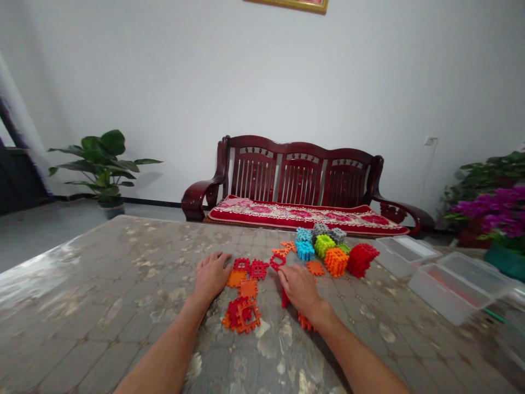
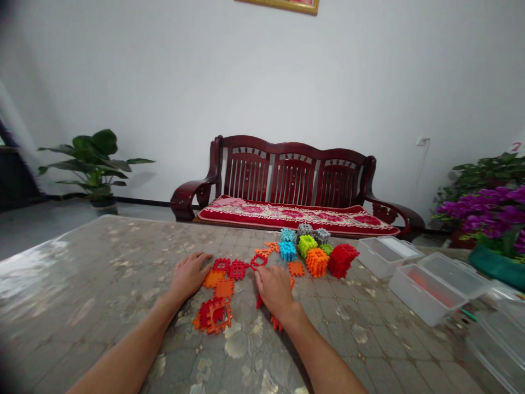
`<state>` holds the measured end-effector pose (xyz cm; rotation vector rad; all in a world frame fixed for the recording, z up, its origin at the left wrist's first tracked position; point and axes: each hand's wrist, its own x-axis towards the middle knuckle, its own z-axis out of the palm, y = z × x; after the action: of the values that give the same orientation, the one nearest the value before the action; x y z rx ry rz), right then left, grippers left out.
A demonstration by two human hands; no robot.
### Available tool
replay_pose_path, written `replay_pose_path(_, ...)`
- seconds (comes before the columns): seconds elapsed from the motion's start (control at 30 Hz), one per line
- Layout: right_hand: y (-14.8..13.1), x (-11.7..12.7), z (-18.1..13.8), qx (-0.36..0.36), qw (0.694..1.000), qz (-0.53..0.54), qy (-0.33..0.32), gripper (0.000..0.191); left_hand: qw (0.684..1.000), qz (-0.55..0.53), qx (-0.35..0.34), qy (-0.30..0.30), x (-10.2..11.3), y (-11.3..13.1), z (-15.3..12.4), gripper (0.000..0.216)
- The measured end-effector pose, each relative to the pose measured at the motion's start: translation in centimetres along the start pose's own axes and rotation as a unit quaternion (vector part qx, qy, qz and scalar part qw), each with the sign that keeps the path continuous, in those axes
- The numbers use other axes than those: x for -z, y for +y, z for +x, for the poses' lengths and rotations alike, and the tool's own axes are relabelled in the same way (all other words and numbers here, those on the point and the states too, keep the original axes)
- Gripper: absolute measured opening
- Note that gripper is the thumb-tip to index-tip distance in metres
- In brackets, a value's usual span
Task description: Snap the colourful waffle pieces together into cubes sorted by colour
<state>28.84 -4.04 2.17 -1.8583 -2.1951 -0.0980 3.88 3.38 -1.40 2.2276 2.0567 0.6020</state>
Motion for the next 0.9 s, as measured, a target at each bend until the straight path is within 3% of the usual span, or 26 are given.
replay_pose_path(0.23,3.2,0.2,1.3,-0.108,0.982,0.15,0.045,0.037,1.0,0.002,0.001,-0.001,0.0,0.0,0.0,0.038)
replay_pose_path(0.4,4.7,0.1,0.7,-0.114,0.986,0.115,0.029,0.034,1.0,0.006,0.0,-0.001,0.0,0.0,0.0,0.038)
replay_pose_path(0.63,3.5,1.1,-0.2,-0.101,0.994,0.031,0.005,0.051,1.0,-0.004,-0.002,-0.003,0.0,0.0,-0.1,0.038)
replay_pose_path(0.9,3.4,0.8,-0.1,-0.102,0.995,0.014,-0.006,0.032,1.0,0.009,-0.005,0.003,-0.1,0.0,0.0,0.038)
